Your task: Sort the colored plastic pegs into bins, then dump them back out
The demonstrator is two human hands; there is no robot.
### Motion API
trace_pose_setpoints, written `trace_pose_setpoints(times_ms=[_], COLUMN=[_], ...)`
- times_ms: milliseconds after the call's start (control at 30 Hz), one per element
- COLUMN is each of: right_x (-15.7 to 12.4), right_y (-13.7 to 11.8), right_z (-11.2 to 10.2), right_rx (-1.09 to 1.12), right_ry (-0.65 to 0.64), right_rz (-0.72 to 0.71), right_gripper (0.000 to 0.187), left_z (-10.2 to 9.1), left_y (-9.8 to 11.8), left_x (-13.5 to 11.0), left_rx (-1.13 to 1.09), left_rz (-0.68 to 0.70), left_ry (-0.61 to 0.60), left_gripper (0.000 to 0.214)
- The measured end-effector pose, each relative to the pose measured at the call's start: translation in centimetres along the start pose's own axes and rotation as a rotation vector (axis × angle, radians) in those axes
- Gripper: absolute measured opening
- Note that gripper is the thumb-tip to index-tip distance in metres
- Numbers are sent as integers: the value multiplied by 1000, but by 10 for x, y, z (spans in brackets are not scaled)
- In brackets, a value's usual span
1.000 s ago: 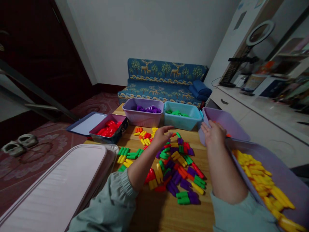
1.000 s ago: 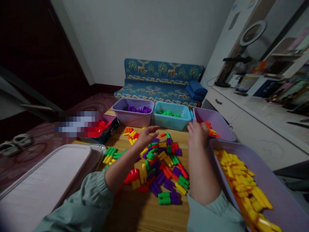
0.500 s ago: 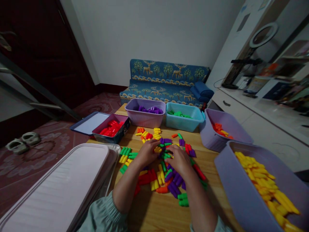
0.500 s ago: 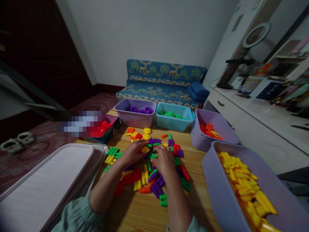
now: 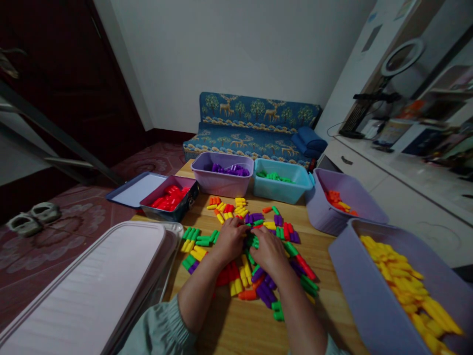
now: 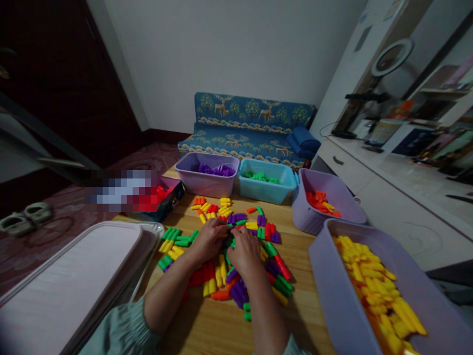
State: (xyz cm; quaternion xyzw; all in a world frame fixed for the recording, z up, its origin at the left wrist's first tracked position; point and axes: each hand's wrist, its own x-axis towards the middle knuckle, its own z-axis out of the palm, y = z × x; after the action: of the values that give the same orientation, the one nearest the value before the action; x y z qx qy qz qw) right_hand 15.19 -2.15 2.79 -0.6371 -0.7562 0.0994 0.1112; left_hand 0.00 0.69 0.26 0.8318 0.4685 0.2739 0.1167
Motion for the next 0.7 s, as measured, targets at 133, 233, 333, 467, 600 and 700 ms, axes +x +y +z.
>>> trace_pose_setpoints(times_ms=[133,233,333,467,600,700], right_x=[0,0,-1,-2,-1,0], right_y=[-2,-3,-4,-4,-3,-1], right_z=[2,3,3,2,4,6], right_rx=[-22,-33,-41,-45,-31,-7], right_ry=[-4,-5,-13,-18,-30,-36], right_rz=[20,13,13,18,8,5], right_gripper=[46,44,42,42,42,43], left_z=[-1,0,1,-1,0,3], left_y=[0,0,1,1,0,-3], left_x=[-2,-4,-3,-2,-3,-3], left_rx=[8,15,17,-20,-72,-91], left_rz=[3,38,47,49,36,29], left_ry=[-15,-42,-54,-40,1,30], left_gripper=[56,57,55,50,45,41])
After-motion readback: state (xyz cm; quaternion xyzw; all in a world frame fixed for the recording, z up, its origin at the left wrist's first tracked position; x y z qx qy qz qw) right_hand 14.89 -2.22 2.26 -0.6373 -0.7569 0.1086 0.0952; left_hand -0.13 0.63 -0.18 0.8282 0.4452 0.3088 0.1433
